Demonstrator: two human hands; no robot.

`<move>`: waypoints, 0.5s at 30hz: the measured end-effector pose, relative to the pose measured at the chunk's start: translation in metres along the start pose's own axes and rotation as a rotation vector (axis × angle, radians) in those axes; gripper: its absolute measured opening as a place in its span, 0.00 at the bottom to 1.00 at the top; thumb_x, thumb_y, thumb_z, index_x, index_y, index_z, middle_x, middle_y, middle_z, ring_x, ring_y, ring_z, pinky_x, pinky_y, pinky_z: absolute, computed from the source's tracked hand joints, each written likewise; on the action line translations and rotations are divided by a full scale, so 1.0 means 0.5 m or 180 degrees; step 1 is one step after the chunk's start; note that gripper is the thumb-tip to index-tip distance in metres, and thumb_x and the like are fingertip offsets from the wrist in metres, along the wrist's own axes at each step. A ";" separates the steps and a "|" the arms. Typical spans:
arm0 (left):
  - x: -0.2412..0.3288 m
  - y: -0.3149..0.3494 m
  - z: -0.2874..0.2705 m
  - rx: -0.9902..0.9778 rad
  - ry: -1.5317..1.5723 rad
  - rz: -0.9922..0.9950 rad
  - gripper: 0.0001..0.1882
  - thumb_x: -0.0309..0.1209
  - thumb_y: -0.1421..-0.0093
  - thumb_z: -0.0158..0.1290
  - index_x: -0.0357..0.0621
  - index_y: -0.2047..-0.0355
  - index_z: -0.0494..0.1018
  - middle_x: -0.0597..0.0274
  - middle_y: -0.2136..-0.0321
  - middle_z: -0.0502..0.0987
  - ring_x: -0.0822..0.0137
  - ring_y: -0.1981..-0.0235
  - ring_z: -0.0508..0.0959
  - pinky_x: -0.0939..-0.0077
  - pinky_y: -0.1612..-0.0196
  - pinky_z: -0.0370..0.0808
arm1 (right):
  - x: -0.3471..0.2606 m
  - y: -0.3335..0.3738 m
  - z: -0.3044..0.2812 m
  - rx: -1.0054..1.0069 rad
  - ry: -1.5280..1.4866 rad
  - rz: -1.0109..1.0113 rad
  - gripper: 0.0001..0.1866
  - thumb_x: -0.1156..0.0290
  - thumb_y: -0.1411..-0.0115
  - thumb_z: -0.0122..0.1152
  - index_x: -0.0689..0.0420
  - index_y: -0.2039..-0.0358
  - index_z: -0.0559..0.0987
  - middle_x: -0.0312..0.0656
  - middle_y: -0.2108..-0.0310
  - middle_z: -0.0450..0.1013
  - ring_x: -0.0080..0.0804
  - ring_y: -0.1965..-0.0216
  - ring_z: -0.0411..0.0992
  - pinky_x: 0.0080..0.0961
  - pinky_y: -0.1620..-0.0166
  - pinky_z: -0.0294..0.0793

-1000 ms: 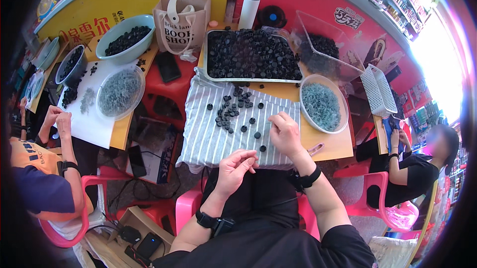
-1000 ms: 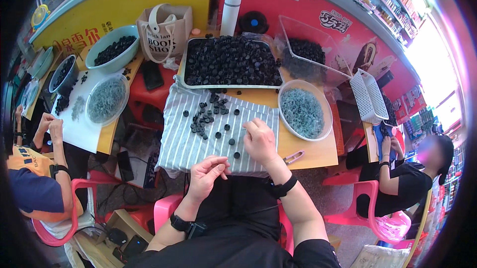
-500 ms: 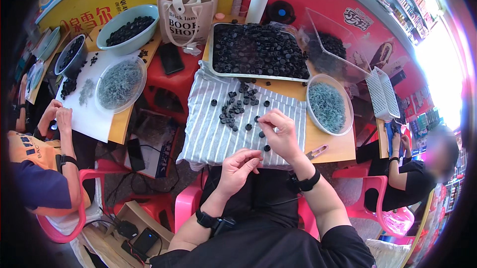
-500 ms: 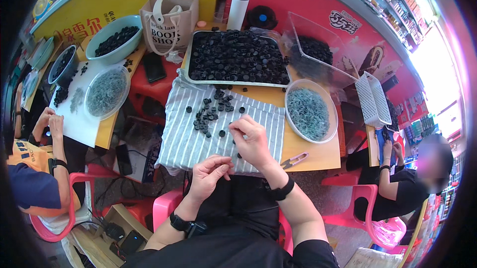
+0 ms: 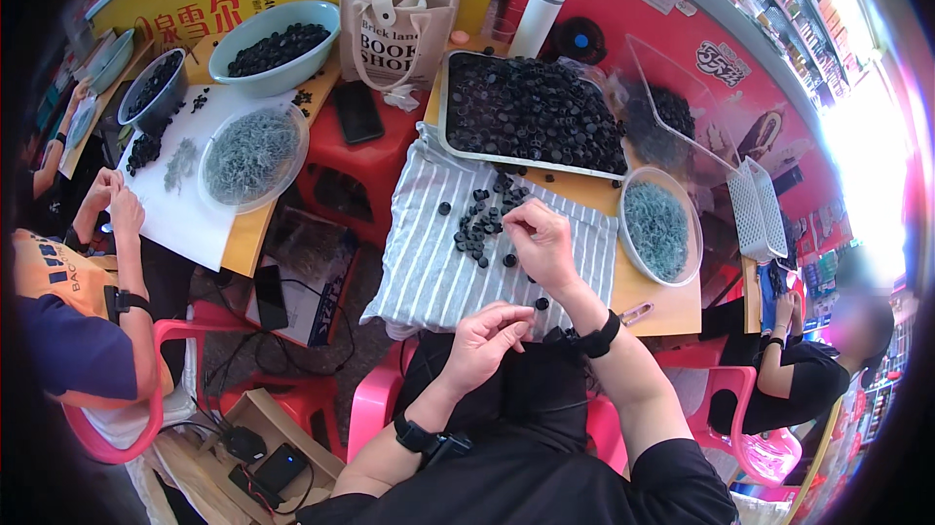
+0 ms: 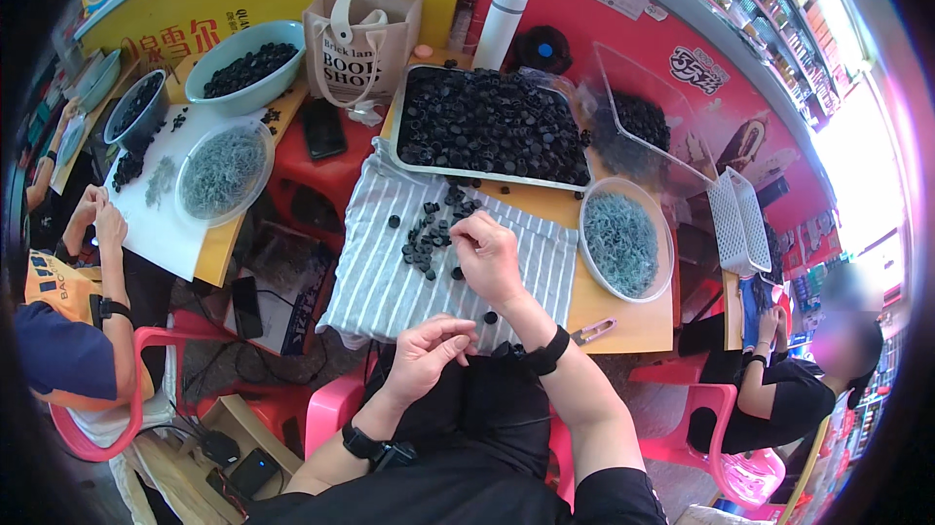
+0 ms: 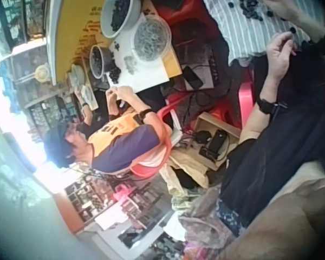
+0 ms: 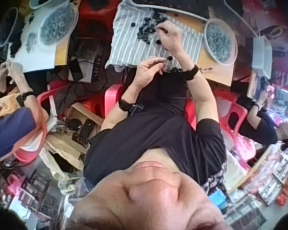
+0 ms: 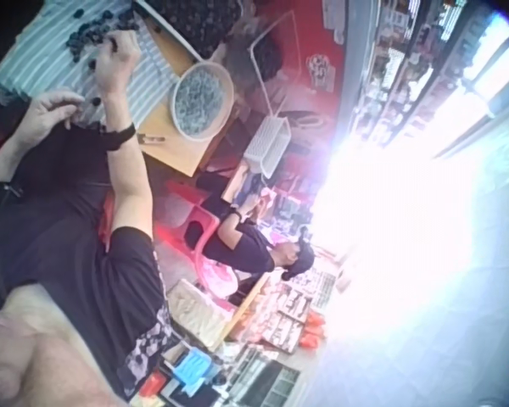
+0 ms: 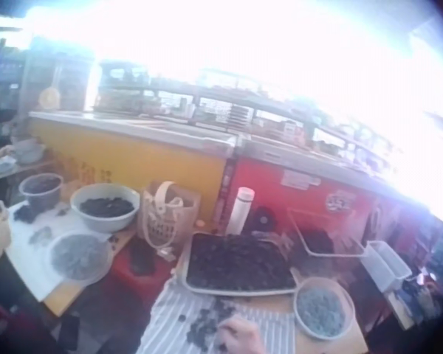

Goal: Manually assembling small black plastic components at a workstation.

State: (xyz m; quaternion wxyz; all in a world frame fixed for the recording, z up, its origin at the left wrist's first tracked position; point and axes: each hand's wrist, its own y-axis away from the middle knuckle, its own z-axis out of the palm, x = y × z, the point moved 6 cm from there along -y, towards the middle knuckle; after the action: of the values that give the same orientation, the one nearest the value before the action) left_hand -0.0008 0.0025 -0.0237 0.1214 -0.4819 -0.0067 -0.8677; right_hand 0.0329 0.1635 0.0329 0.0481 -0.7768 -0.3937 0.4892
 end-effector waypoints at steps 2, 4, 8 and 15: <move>0.000 0.000 0.002 0.0007 0.0075 -0.0095 0.12 0.19 0.33 0.52 0.32 0.51 0.77 0.58 0.60 0.77 0.69 0.62 0.81 0.79 0.64 0.79 | 0.000 -0.002 0.003 0.0020 0.0021 -0.0047 0.05 0.85 0.47 0.60 0.63 0.70 0.80 0.43 0.74 0.75 0.35 0.75 0.75 0.28 0.71 0.72; 0.000 0.000 0.000 0.0007 0.0088 -0.0080 0.12 0.19 0.33 0.52 0.32 0.50 0.77 0.58 0.60 0.77 0.69 0.62 0.81 0.79 0.64 0.79 | 0.005 -0.001 0.010 -0.0059 -0.0005 0.0103 0.04 0.85 0.47 0.61 0.63 0.71 0.80 0.44 0.74 0.75 0.37 0.74 0.76 0.28 0.70 0.72; -0.001 0.001 0.002 0.0003 0.0126 -0.0113 0.12 0.20 0.33 0.52 0.32 0.50 0.77 0.59 0.61 0.77 0.70 0.62 0.81 0.80 0.64 0.78 | -0.002 -0.008 0.012 -0.0056 0.0216 -0.0093 0.04 0.84 0.48 0.61 0.62 0.72 0.80 0.45 0.73 0.75 0.41 0.73 0.77 0.30 0.70 0.74; -0.006 0.002 -0.001 0.0020 0.0131 -0.0102 0.12 0.20 0.32 0.52 0.31 0.50 0.77 0.59 0.61 0.77 0.70 0.62 0.81 0.81 0.64 0.78 | -0.042 -0.007 0.025 -0.0351 0.0847 -0.0854 0.06 0.85 0.52 0.60 0.61 0.72 0.79 0.45 0.72 0.74 0.47 0.68 0.75 0.37 0.65 0.75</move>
State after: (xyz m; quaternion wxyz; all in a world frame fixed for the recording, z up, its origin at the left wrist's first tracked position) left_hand 0.0007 0.0021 -0.0266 0.1091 -0.4634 -0.0147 -0.8793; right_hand 0.0167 0.1482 0.0433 0.1218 -0.7766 -0.5101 0.3491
